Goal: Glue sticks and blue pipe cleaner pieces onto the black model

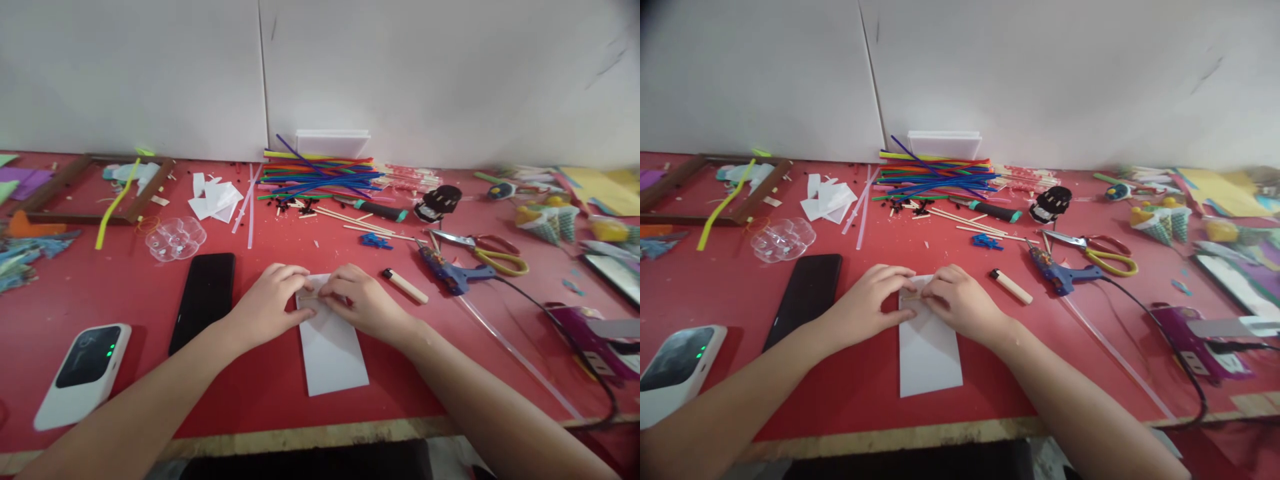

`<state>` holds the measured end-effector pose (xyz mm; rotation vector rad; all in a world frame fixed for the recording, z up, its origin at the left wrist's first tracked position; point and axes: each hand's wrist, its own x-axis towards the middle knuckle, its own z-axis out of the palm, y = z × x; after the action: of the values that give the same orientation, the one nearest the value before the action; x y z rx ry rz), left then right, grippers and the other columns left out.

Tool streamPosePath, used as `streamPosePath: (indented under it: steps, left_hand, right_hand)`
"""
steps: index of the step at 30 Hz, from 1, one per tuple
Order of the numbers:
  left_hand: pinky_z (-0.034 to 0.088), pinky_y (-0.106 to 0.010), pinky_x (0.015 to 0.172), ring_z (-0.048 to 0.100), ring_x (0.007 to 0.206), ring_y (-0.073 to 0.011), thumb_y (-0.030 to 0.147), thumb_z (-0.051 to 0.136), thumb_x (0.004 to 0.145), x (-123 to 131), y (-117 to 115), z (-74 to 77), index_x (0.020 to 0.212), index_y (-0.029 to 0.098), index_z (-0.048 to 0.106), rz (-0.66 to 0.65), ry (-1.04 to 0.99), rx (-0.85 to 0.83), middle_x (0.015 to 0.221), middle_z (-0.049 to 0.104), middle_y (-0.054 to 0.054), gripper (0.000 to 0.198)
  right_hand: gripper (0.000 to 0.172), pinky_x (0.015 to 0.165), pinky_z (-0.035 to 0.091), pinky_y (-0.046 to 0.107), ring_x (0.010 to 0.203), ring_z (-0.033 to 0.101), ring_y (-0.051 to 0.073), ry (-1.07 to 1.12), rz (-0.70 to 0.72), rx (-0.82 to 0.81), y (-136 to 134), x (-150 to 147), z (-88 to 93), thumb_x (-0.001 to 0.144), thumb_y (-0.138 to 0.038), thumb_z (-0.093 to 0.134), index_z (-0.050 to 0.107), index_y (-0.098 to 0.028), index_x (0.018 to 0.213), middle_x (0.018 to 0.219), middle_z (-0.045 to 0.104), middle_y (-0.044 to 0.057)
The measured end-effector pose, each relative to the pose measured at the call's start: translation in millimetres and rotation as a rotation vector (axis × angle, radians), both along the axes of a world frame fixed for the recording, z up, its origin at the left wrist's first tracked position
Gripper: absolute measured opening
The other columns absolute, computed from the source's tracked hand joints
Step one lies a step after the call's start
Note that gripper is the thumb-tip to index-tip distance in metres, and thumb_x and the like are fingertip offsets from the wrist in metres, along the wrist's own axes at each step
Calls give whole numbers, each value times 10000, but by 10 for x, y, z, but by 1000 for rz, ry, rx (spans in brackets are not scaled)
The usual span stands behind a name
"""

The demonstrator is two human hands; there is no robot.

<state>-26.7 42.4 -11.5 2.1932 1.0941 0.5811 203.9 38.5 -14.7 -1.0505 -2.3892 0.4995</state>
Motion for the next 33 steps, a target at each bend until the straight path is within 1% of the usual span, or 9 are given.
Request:
streamPosePath:
  steps: [4, 8, 10, 14, 17, 20, 23, 26, 33]
  left_hand:
    - [454, -491, 1042, 557, 1217, -326, 373, 757, 831, -5, 12, -3, 1130, 258, 710, -8, -11, 8, 1292, 660, -98, 324]
    - [444, -482, 1045, 552, 1225, -332, 372, 758, 830, -2, 10, -3, 1143, 253, 701, -3, -9, -4, 1297, 657, -98, 340]
    - [442, -474, 1039, 552, 1217, -332, 367, 761, 826, 0, 3, -2, 1166, 245, 685, -1, -11, -12, 1281, 661, -98, 369]
    - [439, -473, 1013, 551, 1167, -331, 384, 768, 810, 3, -22, 7, 1185, 240, 664, 11, 15, 13, 1242, 649, -98, 414]
    - [443, -476, 989, 551, 1118, -328, 407, 762, 804, 5, -38, 21, 1183, 245, 668, 30, 56, 15, 1195, 637, -96, 423]
    - [441, -473, 988, 545, 1113, -324, 424, 752, 811, 7, -41, 28, 1219, 241, 661, 27, 80, 3, 1182, 619, -99, 457]
    - [431, -476, 1004, 530, 1124, -320, 430, 751, 817, 7, -38, 27, 1254, 215, 647, 15, 104, 8, 1196, 599, -107, 497]
    - [426, -476, 1012, 517, 1130, -309, 421, 747, 832, 7, -42, 32, 1259, 195, 641, 5, 129, 8, 1204, 585, -106, 495]
    - [425, -477, 1028, 506, 1146, -299, 410, 750, 840, 13, -38, 51, 1251, 195, 632, 0, 149, 1, 1220, 572, -100, 479]
  right_hand:
    - [88, 742, 499, 324, 794, 607, 197, 12, -30, -10, -11, -18, 10, 920, -163, 628, 690, -208, 877, 827, 677, 54]
    - [88, 727, 485, 310, 793, 611, 195, -1, -37, -21, -20, -18, 48, 912, -147, 630, 685, -202, 869, 820, 672, 52]
    - [101, 719, 477, 311, 768, 609, 192, -21, -73, -28, -23, -9, 78, 885, -130, 635, 667, -202, 821, 782, 664, 42]
    - [118, 682, 459, 300, 730, 618, 187, -53, -183, -137, -45, 20, 138, 803, -115, 659, 622, -206, 740, 728, 671, 21]
    - [109, 633, 439, 278, 693, 618, 172, -81, -207, -230, -71, 38, 172, 759, -115, 660, 608, -202, 718, 716, 671, 13]
    - [103, 583, 407, 259, 636, 593, 151, -123, -231, -271, -93, 46, 193, 729, -115, 651, 594, -196, 700, 695, 650, 7]
    - [106, 574, 388, 249, 627, 576, 143, -143, -240, -282, -106, 45, 210, 715, -104, 637, 583, -192, 691, 676, 634, 3]
    - [100, 581, 380, 242, 633, 567, 136, -154, -233, -306, -111, 38, 236, 728, -103, 618, 575, -186, 695, 676, 625, 0]
    - [103, 611, 383, 237, 654, 564, 127, -156, -229, -349, -103, 51, 279, 741, -97, 610, 564, -181, 701, 690, 615, -8]
